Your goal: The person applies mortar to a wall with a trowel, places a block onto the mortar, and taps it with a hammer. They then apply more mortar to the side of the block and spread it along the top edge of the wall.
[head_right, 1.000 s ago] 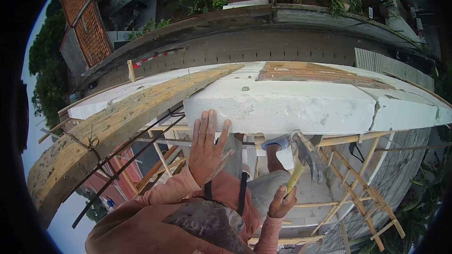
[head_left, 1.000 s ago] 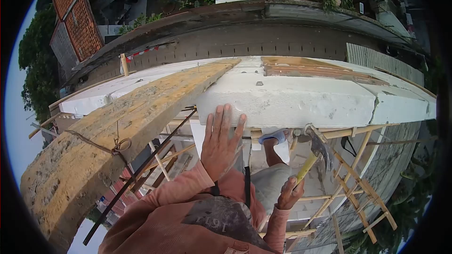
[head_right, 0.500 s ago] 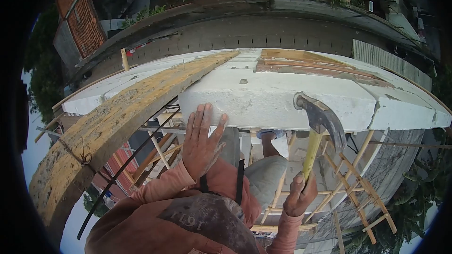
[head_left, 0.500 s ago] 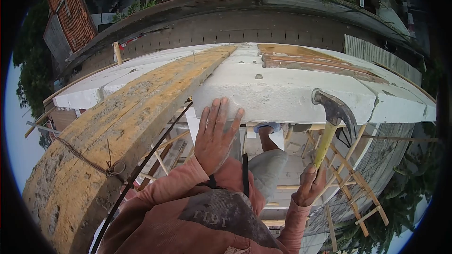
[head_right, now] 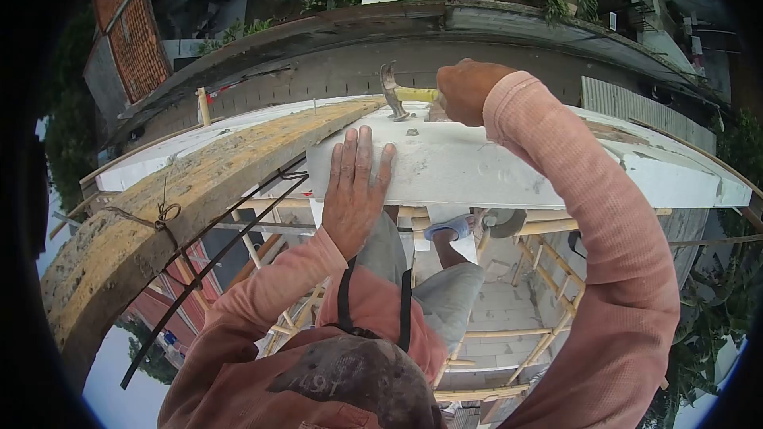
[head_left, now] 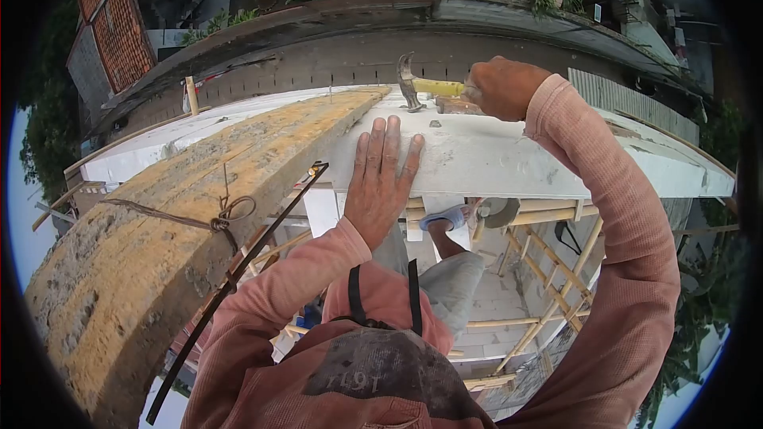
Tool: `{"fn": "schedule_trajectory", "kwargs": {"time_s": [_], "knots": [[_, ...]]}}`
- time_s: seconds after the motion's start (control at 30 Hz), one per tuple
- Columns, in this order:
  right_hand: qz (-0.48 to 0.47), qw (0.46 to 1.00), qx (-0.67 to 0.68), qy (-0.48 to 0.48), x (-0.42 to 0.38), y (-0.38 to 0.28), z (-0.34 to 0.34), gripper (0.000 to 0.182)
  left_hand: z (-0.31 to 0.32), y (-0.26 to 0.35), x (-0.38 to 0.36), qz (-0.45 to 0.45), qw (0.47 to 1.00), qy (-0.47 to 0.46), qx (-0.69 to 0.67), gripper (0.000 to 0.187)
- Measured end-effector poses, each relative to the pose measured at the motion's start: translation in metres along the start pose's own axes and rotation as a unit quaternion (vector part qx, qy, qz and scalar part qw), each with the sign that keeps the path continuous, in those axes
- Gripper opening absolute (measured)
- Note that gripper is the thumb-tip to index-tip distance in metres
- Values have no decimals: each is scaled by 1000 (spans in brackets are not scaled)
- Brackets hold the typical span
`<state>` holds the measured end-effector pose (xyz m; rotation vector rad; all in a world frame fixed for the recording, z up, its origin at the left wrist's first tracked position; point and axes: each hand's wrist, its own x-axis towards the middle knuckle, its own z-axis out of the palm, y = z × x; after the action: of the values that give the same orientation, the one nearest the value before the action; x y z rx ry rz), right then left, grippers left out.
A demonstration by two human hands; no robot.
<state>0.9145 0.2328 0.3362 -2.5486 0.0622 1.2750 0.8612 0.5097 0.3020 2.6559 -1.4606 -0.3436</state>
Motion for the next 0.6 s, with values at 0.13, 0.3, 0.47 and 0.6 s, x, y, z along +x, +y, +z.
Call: {"fn": "schedule_trajectory", "kwargs": {"time_s": [0.13,0.3,0.47,0.6], "knots": [[-20,999,-8,-34,2,-6,-22,40,1,-4,-1,22,998,27,49,59],[-41,999,-26,2,15,-3,-10,39,-7,-14,0,30,998,36,35,61],[59,985,113,115,-72,31,16,41,-12,-11,2,56,996,74,1,87],[140,902,207,352,-204,31,50,41,-3,-20,0,93,987,90,93,97]]}}
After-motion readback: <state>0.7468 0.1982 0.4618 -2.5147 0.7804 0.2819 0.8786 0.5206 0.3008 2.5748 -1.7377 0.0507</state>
